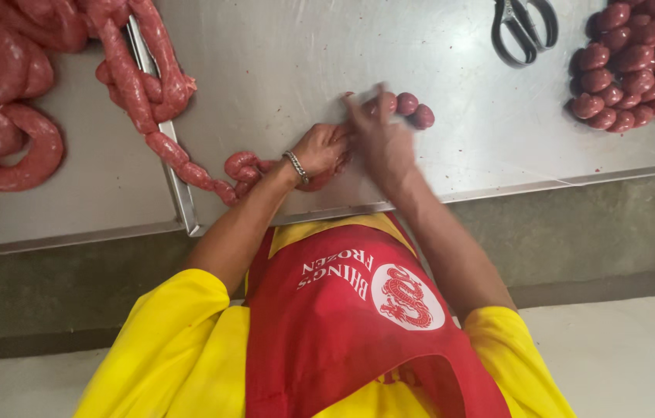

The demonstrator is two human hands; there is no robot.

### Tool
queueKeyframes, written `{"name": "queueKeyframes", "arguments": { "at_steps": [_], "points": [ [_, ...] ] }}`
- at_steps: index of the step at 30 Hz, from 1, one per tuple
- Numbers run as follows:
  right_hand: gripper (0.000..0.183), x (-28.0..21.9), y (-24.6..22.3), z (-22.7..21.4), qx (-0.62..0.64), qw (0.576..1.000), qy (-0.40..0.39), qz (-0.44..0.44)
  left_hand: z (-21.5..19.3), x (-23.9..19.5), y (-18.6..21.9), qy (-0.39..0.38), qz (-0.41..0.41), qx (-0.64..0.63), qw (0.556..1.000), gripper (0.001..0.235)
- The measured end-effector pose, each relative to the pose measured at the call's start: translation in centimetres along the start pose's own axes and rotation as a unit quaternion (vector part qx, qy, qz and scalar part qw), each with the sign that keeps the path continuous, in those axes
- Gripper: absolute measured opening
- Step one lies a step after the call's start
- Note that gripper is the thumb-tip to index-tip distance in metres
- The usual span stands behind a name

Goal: The person portions a long strand of sausage casing by twisting it into small, uniform segments, then cuts the finished links using scissors.

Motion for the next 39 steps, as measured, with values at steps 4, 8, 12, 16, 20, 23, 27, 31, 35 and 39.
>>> {"name": "queueKeyframes", "arguments": {
  "at_steps": [4,8,12,16,20,23,27,31,35,39],
  "points": [
    [0.063,-6.5,-3.4,-6.2,0.321,0.947,0.0,-0.01,-0.7,0.0,0.5,0.042,-0.094,-0.012,0.995,0.045],
    [0.006,-16.3,3.5,-5.9,0.589,0.795,0.07,0.127,1.1,-0.7,1.2,0.018,-0.102,-0.046,0.994,0.049],
    [0.013,-30.4,11.7,-7.2,0.849,0.314,0.42,0.057,1.8,-0.1,0.8,-0.025,-0.112,-0.086,0.99,0.045],
    [0.036,-33.7,9.2,-0.4,0.505,0.752,0.044,0.421,1.4,0.8,0.4,-0.105,-0.093,-0.164,0.976,0.036],
    [0.017,-38.9,6.3,-0.3,0.662,0.699,-0.012,0.27,1.4,3.1,-2.0,-0.144,-0.182,-0.305,0.924,0.028],
    [0.029,-40.8,7.3,5.4,0.622,0.665,0.055,0.41,1.7,3.4,-1.8,-0.166,-0.232,-0.351,0.892,0.026],
    [0.03,-42.0,5.1,6.3,0.525,0.603,-0.007,0.6,1.1,1.2,2.0,-0.171,-0.194,-0.378,0.889,0.043],
    [0.039,-37.6,11.1,-2.1,0.42,0.733,0.081,0.529,0.1,-3.9,4.7,-0.167,-0.115,-0.207,0.957,0.044],
    [0.043,-22.1,17.1,-4.1,0.169,0.922,-0.003,0.349,-0.2,-5.2,2.7,-0.091,0.078,-0.002,0.993,0.04],
    [0.064,-3.3,9.8,0.1,0.098,0.939,-0.26,0.202,-0.8,-2.3,-0.8,-0.021,0.003,-0.016,1.0,0.029]
  ]
}}
Point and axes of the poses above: each hand's wrist, its own x-axis towards the middle knuckle, its own z-axis out of the palm, y = z × x, the point moved 3 cm from there along x, towards the middle knuckle, and after that the axes turned 12 degrees about -z, right-handed, at the moved point
